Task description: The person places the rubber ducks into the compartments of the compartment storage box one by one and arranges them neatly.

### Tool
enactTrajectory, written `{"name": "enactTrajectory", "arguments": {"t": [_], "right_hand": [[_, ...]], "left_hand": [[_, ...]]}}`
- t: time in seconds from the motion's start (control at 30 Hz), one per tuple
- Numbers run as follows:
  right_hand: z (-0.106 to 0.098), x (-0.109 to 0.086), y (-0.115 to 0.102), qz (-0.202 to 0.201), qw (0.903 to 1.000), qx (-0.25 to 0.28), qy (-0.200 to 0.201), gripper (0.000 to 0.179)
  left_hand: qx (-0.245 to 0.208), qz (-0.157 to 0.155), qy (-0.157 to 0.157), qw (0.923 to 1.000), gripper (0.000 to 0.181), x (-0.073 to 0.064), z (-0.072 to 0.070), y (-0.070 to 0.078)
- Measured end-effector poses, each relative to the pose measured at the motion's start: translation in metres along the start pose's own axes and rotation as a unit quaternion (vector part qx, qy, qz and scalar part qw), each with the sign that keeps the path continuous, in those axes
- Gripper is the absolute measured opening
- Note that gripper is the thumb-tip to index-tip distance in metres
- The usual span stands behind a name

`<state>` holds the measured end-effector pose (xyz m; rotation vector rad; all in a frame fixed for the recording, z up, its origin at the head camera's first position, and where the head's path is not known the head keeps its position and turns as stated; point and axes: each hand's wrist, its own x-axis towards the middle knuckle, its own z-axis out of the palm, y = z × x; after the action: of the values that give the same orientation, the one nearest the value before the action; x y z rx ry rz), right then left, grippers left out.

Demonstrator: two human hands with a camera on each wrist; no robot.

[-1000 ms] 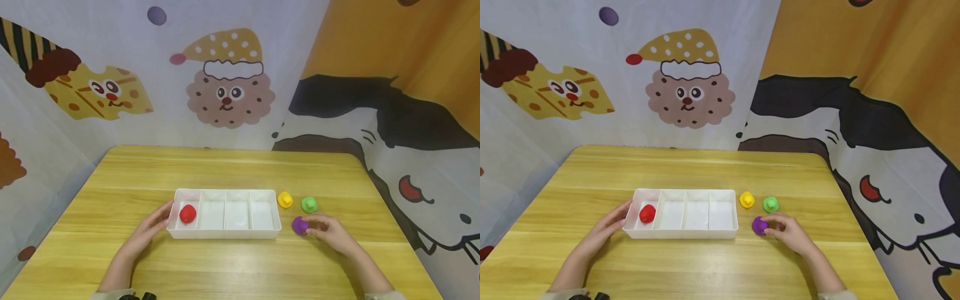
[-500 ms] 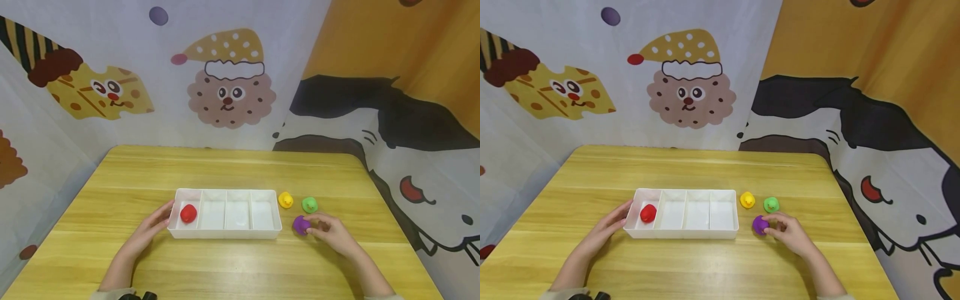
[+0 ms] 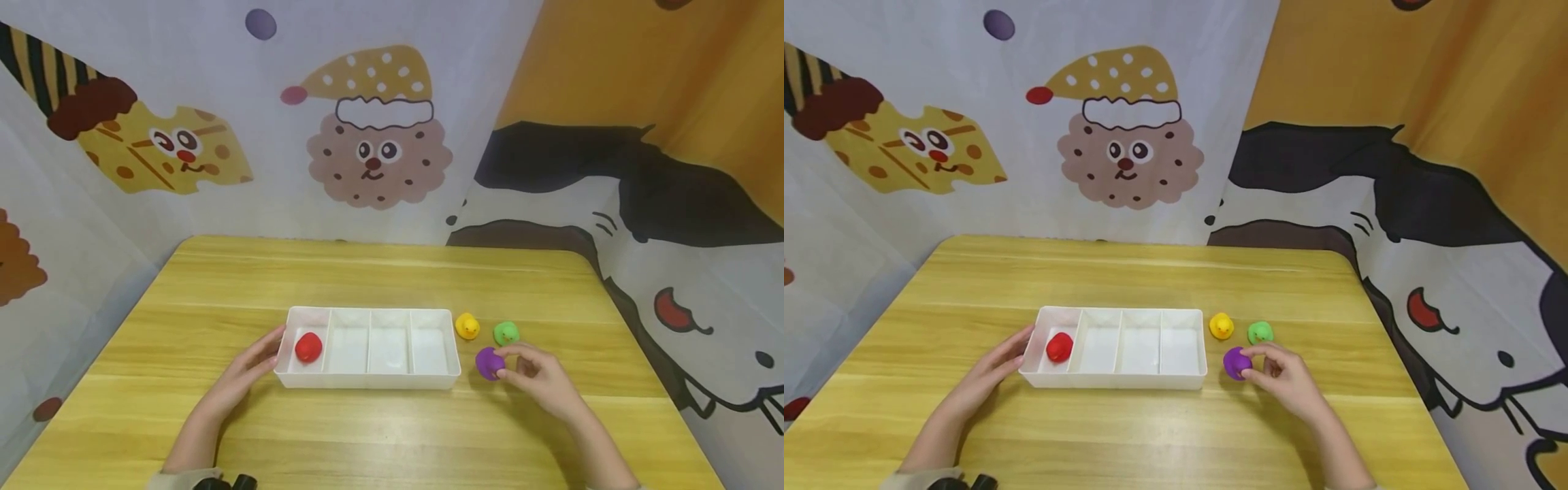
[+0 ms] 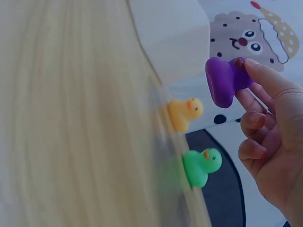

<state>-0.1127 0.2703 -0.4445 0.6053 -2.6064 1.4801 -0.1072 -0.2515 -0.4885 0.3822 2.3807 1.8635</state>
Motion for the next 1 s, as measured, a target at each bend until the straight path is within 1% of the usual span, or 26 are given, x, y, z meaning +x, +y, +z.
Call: {"name": "enactTrajectory", "arguments": {"t": [0.17, 0.3, 0.43, 0.7, 0.87, 1.0], "right_hand": [[0.003, 0.004, -0.034, -0.028, 0.9995, 0.003, 0.015, 0.028], [0.006, 0.008, -0.052, -0.065, 0.9975, 0.004, 0.025, 0.028], [0.011, 0.013, -0.058, -0.090, 0.9954, 0.009, 0.032, 0.029], [0.026, 0.025, -0.067, -0.125, 0.9902, 0.059, 0.024, 0.030], [0.037, 0.030, -0.073, -0.127, 0.9889, 0.075, 0.015, 0.029], [0.045, 0.035, -0.077, -0.130, 0.9885, 0.077, 0.008, 0.028]], "left_hand": [[0.001, -0.006, 0.001, 1.0000, 0.053, 0.000, 0.000, 0.001], [-0.003, -0.005, -0.002, 1.0000, 0.053, 0.000, -0.001, 0.002], [-0.007, -0.002, -0.003, 1.0000, 0.053, 0.000, 0.000, 0.001], [-0.012, 0.000, -0.003, 0.9999, 0.052, 0.001, 0.000, 0.001], [-0.011, -0.008, -0.002, 0.9999, 0.052, 0.000, 0.000, 0.001], [-0.009, -0.012, -0.001, 0.9999, 0.052, 0.000, 0.001, 0.001]]}}
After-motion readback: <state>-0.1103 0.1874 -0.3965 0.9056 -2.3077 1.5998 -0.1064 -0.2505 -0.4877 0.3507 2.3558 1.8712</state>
